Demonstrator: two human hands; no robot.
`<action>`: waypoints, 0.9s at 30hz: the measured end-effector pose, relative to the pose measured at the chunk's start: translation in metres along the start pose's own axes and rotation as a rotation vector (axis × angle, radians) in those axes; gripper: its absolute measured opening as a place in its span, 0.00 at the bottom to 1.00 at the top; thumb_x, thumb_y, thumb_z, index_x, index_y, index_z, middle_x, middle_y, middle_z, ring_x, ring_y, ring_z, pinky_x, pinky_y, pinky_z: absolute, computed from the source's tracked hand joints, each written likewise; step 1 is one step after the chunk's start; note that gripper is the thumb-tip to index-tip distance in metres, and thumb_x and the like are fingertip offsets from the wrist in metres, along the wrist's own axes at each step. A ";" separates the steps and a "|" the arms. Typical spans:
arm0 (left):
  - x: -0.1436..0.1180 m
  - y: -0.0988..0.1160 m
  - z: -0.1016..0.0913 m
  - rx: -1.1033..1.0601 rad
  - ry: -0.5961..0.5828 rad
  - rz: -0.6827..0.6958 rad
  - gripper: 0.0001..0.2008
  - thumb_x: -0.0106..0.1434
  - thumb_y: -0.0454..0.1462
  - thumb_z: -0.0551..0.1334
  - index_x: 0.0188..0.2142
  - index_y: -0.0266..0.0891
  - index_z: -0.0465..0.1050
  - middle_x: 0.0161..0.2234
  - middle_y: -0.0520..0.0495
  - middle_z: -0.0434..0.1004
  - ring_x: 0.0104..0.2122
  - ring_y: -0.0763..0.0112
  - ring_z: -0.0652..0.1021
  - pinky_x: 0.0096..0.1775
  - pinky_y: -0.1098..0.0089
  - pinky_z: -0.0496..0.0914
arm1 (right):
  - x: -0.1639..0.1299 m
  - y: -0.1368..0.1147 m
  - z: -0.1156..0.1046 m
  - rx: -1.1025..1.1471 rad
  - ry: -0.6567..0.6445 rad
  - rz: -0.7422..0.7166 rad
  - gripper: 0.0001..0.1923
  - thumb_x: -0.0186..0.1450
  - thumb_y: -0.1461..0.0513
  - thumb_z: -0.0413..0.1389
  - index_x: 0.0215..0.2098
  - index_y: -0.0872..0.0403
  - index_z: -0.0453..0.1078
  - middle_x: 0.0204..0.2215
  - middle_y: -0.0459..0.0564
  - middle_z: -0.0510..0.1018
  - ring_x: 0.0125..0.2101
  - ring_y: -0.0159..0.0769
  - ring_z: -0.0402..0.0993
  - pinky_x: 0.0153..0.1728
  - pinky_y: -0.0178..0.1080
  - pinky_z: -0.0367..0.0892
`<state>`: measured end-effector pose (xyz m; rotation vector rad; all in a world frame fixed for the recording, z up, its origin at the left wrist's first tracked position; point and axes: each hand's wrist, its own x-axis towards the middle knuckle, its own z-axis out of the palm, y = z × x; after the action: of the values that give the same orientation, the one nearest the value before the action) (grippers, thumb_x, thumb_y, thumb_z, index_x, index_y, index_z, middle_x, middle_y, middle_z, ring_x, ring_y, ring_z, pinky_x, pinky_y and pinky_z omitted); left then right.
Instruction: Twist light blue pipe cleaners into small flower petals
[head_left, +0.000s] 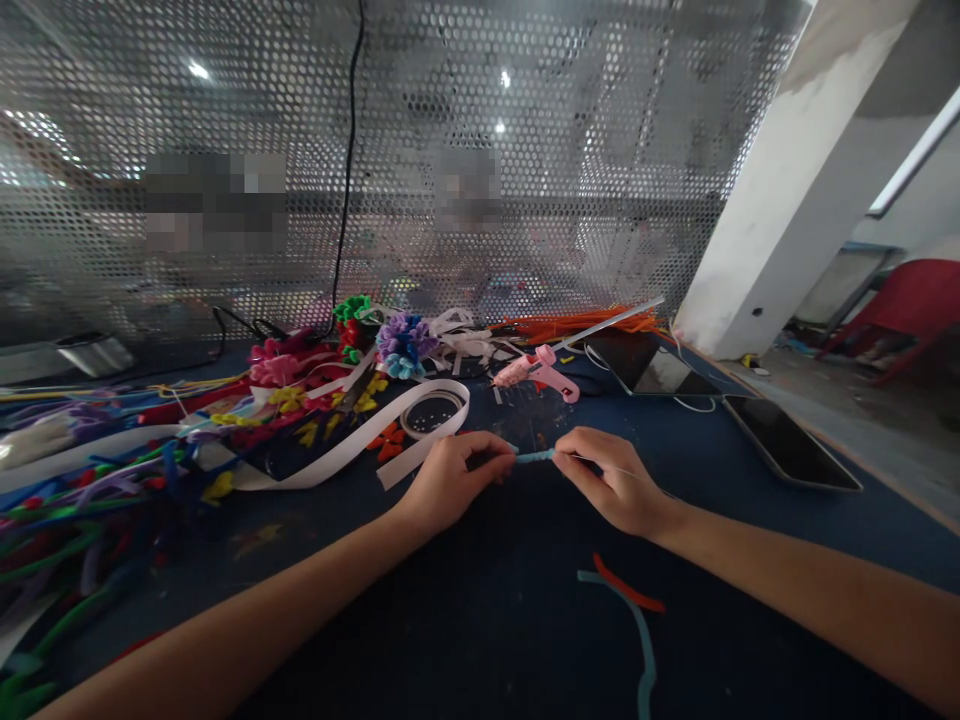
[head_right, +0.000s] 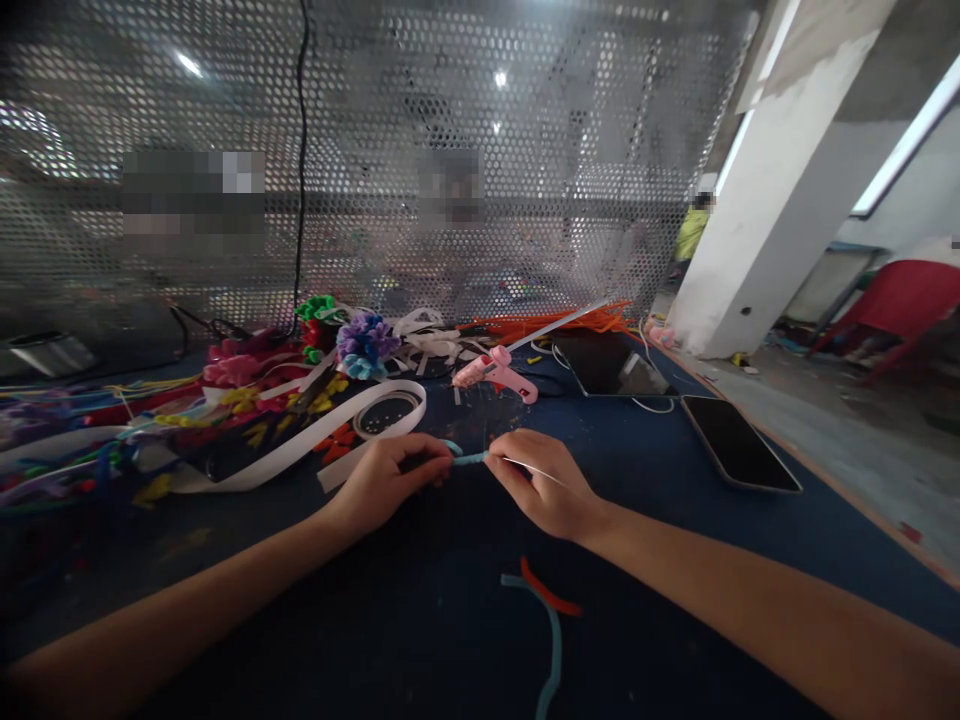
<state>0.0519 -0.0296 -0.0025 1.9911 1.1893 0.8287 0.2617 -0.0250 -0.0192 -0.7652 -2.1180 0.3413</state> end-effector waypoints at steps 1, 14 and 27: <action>0.000 0.001 0.000 0.016 -0.003 0.006 0.09 0.61 0.39 0.56 0.31 0.36 0.71 0.25 0.52 0.73 0.25 0.75 0.73 0.28 0.76 0.66 | 0.000 0.000 0.000 0.001 0.001 -0.002 0.07 0.65 0.64 0.47 0.29 0.54 0.64 0.24 0.45 0.70 0.26 0.29 0.66 0.30 0.33 0.61; -0.016 0.018 0.009 0.467 0.037 0.351 0.10 0.65 0.36 0.52 0.39 0.39 0.71 0.34 0.47 0.75 0.35 0.66 0.73 0.40 0.64 0.65 | 0.000 -0.001 0.001 0.062 -0.142 -0.210 0.05 0.65 0.62 0.50 0.33 0.54 0.66 0.27 0.48 0.72 0.29 0.32 0.64 0.33 0.37 0.62; -0.021 0.036 0.011 0.139 0.074 0.134 0.04 0.59 0.36 0.59 0.31 0.40 0.72 0.29 0.53 0.76 0.30 0.73 0.75 0.33 0.74 0.67 | -0.001 -0.005 -0.001 0.274 -0.023 -0.023 0.06 0.61 0.60 0.55 0.35 0.53 0.66 0.28 0.47 0.71 0.29 0.31 0.67 0.31 0.35 0.64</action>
<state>0.0704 -0.0643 0.0161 2.1894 1.1932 0.9154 0.2607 -0.0299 -0.0173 -0.5792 -2.0446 0.6155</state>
